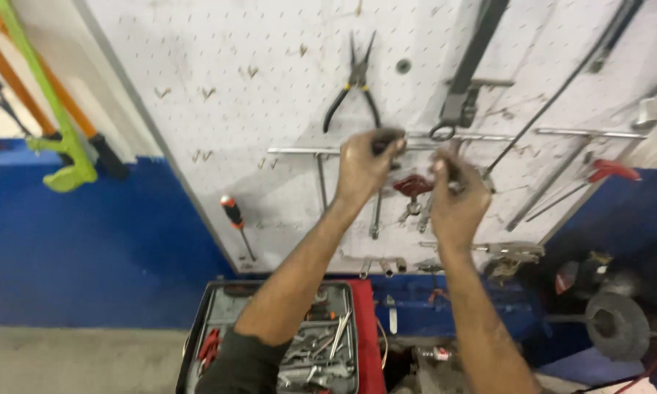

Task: The person organizes various hand tools from a red metal tray onto a white pegboard wall. They pick up wrenches, screwdrivers, pliers, and other implements, arranging them by type and size on the hooks.

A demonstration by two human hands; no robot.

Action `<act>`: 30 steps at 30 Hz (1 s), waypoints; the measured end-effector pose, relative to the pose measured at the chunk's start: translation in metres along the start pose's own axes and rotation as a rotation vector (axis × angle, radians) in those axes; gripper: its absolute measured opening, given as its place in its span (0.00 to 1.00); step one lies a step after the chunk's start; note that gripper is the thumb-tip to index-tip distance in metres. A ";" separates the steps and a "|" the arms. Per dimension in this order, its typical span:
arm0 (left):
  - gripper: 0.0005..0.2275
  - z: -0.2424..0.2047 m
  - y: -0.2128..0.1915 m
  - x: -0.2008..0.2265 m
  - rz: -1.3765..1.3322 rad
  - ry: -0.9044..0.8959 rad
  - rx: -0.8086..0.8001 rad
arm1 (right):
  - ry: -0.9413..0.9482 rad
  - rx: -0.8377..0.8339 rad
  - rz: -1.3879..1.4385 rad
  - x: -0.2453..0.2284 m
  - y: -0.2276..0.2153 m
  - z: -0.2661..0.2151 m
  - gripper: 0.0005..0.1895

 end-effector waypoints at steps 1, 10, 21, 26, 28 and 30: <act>0.11 -0.016 -0.003 -0.026 0.006 -0.022 0.006 | 0.013 -0.019 0.006 -0.002 0.011 -0.021 0.07; 0.11 -0.216 -0.049 -0.250 0.143 -0.430 -0.003 | 0.489 -0.559 0.073 0.095 0.108 -0.273 0.07; 0.12 -0.415 -0.157 -0.414 0.502 -1.102 -0.085 | 0.613 -1.196 -0.140 0.132 0.142 -0.454 0.12; 0.09 -0.435 -0.172 -0.419 0.591 -0.945 -0.053 | 0.521 -1.275 -0.207 0.118 0.167 -0.472 0.13; 0.09 -0.426 -0.181 -0.393 0.584 -0.945 -0.051 | 0.488 -1.289 -0.261 0.105 0.178 -0.467 0.14; 0.09 -0.416 -0.194 -0.362 0.634 -0.997 -0.042 | 0.395 -1.258 -0.118 0.070 0.194 -0.446 0.13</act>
Point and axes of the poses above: each hand's wrist, its own z-axis towards the middle knuckle, its own y-axis out of the palm, x = y × z, the point moved 10 cm from there along z, towards the middle knuckle, and after that the axes turned 7 degrees about -y, right-handed, at the moved point
